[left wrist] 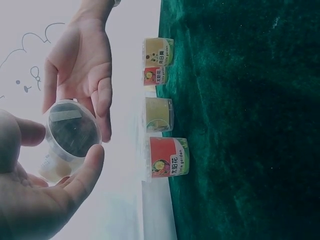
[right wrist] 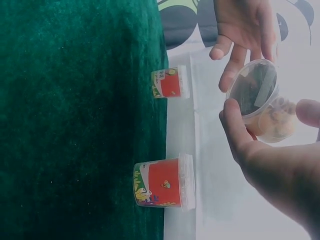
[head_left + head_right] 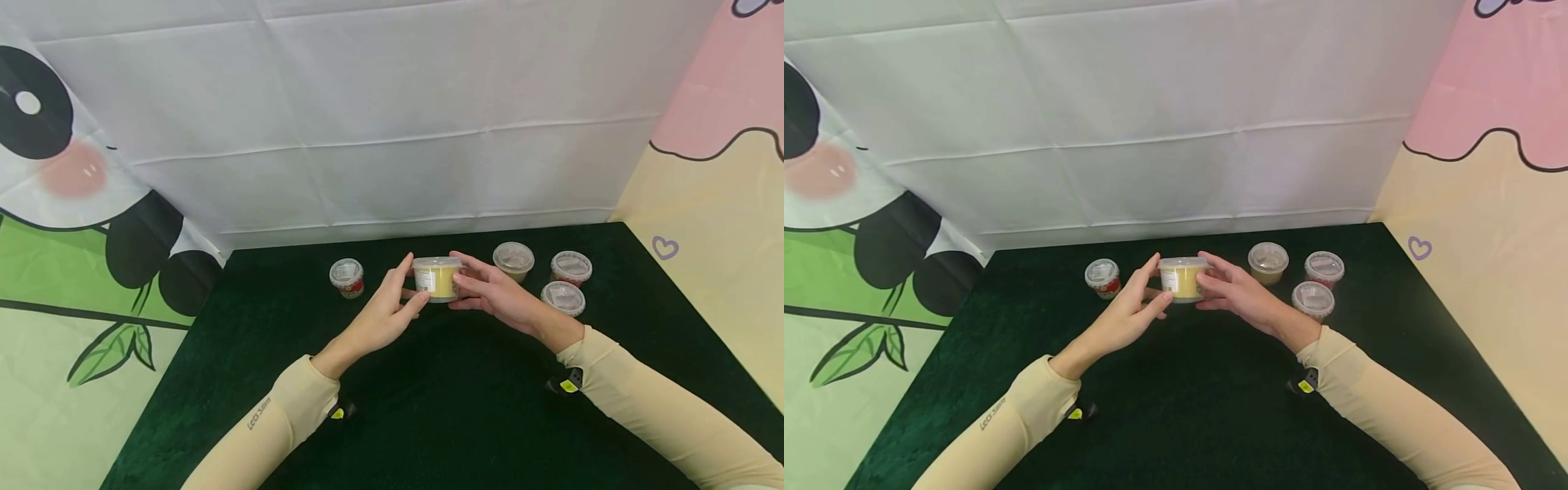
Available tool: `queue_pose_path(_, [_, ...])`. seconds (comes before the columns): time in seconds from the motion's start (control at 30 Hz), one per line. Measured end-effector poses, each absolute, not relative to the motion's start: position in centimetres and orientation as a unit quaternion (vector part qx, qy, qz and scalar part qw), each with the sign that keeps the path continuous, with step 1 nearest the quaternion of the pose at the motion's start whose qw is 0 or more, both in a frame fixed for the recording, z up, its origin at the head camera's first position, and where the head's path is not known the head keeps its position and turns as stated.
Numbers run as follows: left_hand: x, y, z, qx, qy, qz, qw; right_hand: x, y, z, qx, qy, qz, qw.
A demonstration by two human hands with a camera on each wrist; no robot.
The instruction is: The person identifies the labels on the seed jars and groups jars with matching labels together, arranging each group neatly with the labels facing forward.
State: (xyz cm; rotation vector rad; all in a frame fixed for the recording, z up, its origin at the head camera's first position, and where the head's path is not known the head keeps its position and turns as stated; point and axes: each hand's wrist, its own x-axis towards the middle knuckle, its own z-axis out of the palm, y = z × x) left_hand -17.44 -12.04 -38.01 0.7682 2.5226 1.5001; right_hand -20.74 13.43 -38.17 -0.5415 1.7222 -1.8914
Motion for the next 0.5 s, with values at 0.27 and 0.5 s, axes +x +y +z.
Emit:
queue_pose_path(0.27, [-17.39, -12.16, -37.98, 0.253, 0.83, 0.494, 0.05, -20.61, 13.46, -38.08, -0.205, 0.64, -0.694, 0.258])
queue_pose_path(0.5, [-17.48, -12.31, -37.97, 0.254, 0.83, 0.493, 0.057, -20.58, 13.34, -38.28, -0.201, 0.647, -0.692, 0.25])
